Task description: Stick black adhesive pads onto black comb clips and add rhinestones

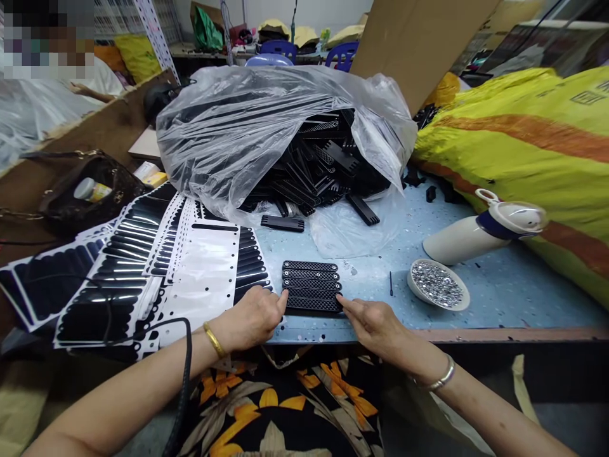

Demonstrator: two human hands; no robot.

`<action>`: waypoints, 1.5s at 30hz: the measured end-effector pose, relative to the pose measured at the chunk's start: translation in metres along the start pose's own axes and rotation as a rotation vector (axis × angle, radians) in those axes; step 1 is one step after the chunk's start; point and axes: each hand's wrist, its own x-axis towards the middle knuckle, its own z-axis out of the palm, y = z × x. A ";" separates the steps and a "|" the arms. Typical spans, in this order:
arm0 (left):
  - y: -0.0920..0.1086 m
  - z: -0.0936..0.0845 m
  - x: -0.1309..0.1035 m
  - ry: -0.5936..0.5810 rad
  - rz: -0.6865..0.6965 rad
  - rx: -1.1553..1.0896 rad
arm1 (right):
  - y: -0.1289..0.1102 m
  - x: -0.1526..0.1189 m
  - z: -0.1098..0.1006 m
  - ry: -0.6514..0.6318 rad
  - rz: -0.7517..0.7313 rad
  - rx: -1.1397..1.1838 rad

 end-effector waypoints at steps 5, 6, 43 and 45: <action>-0.002 0.011 -0.005 0.067 -0.034 -0.050 | -0.001 0.008 -0.006 0.031 0.047 0.046; -0.001 0.016 -0.007 0.117 -0.063 -0.079 | 0.000 0.012 -0.004 0.046 0.057 0.050; 0.033 0.033 -0.017 0.411 -0.281 -0.240 | -0.055 0.051 0.011 0.067 -0.050 0.084; 0.032 0.031 -0.016 0.359 -0.264 -0.186 | -0.049 0.037 0.009 0.076 -0.040 0.053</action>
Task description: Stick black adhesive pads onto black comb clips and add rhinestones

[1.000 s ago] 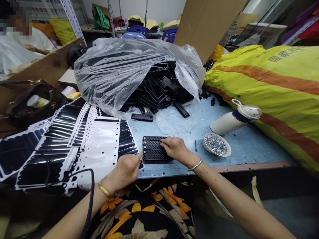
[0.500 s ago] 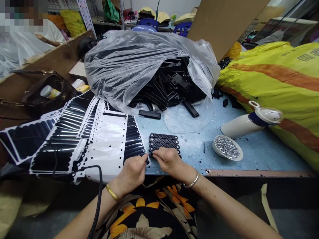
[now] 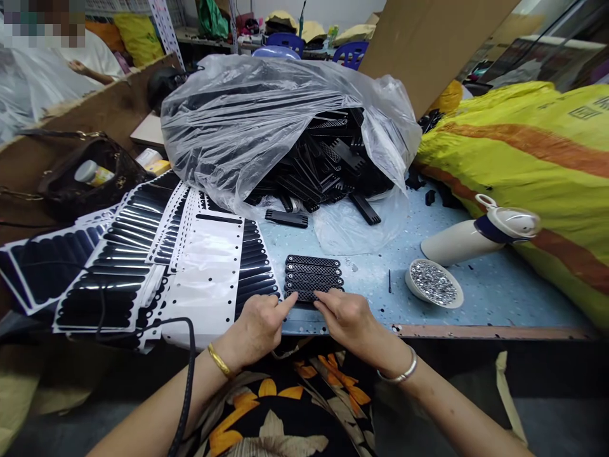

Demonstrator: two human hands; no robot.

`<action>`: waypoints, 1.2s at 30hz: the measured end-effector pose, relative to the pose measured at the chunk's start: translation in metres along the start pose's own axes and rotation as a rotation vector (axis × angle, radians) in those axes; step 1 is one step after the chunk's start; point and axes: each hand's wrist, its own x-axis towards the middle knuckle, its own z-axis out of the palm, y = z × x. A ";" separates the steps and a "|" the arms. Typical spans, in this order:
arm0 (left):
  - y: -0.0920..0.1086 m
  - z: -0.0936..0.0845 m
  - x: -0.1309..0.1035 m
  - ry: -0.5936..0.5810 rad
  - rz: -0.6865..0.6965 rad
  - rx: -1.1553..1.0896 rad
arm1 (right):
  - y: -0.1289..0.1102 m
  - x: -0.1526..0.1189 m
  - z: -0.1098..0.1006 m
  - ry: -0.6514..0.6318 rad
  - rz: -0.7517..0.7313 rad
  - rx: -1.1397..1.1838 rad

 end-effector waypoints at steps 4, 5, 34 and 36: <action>-0.003 -0.005 0.004 -0.044 0.035 0.070 | 0.011 -0.029 0.005 0.041 0.001 -0.041; -0.004 -0.006 0.004 -0.044 0.045 0.074 | 0.013 -0.034 0.007 0.057 -0.006 -0.044; -0.038 -0.021 0.014 -0.250 0.098 -0.110 | 0.017 -0.046 0.024 0.030 -0.034 -0.035; -0.037 -0.020 0.011 -0.243 0.095 -0.145 | 0.016 -0.044 0.021 0.085 -0.016 0.018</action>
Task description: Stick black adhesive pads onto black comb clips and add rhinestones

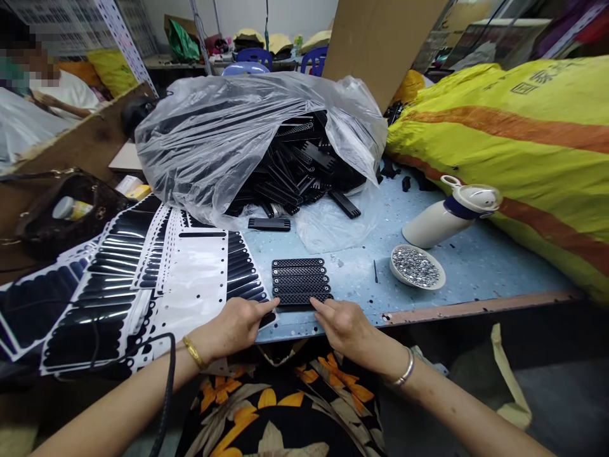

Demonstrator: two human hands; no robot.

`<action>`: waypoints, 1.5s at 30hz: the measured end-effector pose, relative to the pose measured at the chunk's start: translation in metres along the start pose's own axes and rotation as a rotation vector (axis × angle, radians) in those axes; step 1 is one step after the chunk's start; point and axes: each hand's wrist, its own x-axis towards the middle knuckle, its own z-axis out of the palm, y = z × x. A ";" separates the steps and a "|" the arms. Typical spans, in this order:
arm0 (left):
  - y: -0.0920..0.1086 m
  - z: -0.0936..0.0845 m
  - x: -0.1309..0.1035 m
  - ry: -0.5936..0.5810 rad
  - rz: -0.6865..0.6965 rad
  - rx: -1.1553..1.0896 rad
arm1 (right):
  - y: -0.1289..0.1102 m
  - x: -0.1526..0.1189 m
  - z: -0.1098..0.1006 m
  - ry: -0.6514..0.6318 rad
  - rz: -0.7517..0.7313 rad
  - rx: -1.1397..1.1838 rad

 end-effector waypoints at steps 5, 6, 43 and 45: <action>0.004 0.018 -0.004 0.198 0.050 -0.130 | 0.028 0.006 -0.042 0.087 0.162 -0.075; 0.003 0.022 -0.004 0.252 0.071 -0.154 | 0.040 0.003 -0.055 0.098 0.228 -0.143; 0.024 0.047 0.002 0.616 -0.138 -0.301 | 0.014 0.015 -0.013 0.007 0.426 0.182; 0.023 0.047 0.002 0.609 -0.143 -0.293 | 0.016 0.013 -0.014 0.004 0.422 0.184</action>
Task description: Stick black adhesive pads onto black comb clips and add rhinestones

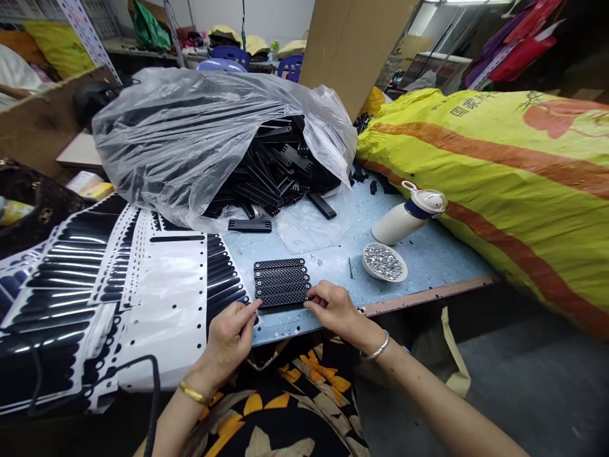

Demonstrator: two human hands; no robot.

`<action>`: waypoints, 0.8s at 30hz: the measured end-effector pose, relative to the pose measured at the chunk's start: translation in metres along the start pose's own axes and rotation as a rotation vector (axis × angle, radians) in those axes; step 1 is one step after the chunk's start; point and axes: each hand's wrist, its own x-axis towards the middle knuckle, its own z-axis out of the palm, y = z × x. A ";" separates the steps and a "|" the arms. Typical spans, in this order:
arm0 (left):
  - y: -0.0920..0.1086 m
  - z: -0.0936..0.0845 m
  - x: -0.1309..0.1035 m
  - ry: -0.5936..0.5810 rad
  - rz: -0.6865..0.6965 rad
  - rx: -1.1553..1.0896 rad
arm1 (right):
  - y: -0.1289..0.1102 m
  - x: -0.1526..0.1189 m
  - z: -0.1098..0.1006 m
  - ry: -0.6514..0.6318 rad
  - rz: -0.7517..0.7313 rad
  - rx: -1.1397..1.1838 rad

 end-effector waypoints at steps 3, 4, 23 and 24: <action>0.000 0.000 0.000 -0.012 0.000 0.001 | 0.001 -0.004 -0.003 0.024 -0.030 0.022; 0.000 0.000 0.000 -0.010 0.004 -0.006 | 0.000 -0.006 -0.004 0.045 -0.055 0.020; -0.001 0.001 -0.002 -0.025 0.122 0.150 | -0.034 -0.023 -0.031 -0.369 -0.481 -0.875; -0.002 0.001 -0.002 -0.024 0.118 0.149 | -0.036 -0.020 -0.035 -0.391 -0.495 -0.904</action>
